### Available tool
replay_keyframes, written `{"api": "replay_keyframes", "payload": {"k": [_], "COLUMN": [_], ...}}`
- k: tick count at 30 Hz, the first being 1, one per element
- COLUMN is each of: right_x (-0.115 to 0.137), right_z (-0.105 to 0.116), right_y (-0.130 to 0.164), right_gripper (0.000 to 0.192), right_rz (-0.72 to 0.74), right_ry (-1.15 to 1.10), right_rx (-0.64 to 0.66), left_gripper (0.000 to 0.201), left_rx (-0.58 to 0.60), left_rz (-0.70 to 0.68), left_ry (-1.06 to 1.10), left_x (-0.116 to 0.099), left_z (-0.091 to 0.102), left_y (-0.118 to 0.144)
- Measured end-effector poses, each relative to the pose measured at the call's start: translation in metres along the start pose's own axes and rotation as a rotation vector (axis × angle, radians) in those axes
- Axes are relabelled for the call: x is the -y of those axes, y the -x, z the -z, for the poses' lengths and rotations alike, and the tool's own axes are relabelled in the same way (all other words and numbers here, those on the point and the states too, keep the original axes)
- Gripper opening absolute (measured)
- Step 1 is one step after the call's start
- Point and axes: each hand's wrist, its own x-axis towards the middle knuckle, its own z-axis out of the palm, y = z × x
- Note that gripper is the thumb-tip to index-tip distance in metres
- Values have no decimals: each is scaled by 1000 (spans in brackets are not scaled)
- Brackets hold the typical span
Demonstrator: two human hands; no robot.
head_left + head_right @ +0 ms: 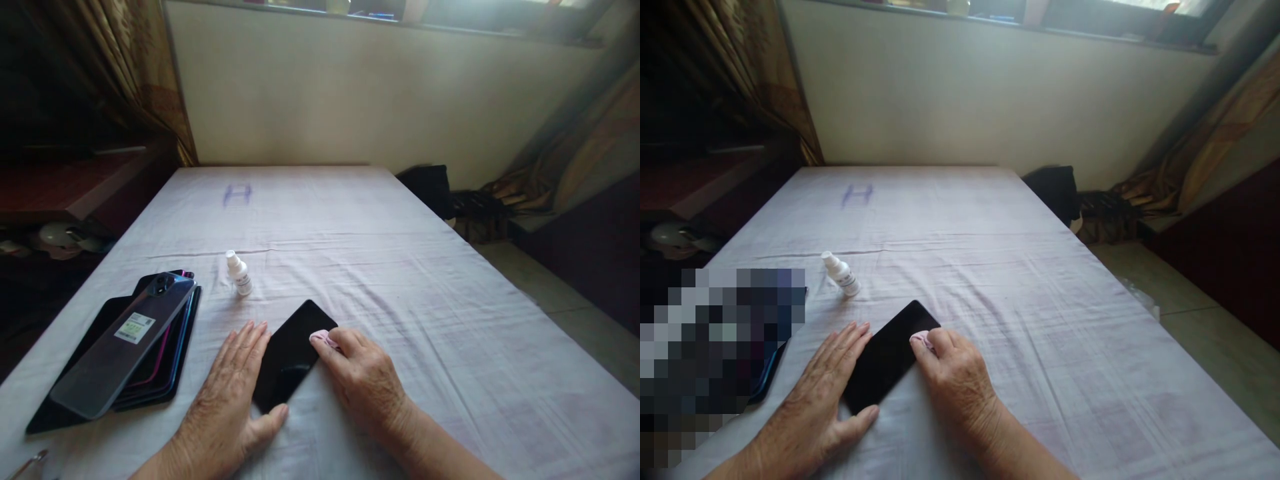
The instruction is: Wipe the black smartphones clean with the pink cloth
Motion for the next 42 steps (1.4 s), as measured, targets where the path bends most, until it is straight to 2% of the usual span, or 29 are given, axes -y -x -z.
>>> {"api": "replay_keyframes", "payload": {"k": [5,12,20,27,32,39,42], "right_x": [-14,7,-8,-2,6,-8,-5], "right_z": [1,-1,-3,-3,-2,5,4], "right_y": [3,6,13,16,15,15,15], "right_gripper": [27,28,33,32,31,32,30], "right_rz": [-88,-14,-180,-150,-83,-194,-159], "right_ry": [89,25,126,99,39,132,128], "right_rx": [-19,-2,-20,-53,-29,-19,-40], "left_gripper": [91,88,84,84,80,83,83], "left_rx": [21,10,43,80,77,89,86], "left_rz": [-40,-58,-52,-44,-54,-48,-62], "left_ry": [18,4,19,66,72,60,54], "left_x": [3,4,8,10,10,9,10], "left_z": [6,2,-3,-2,1,1,2], "left_y": [-6,-8,-8,-9,-9,-9,-9]}}
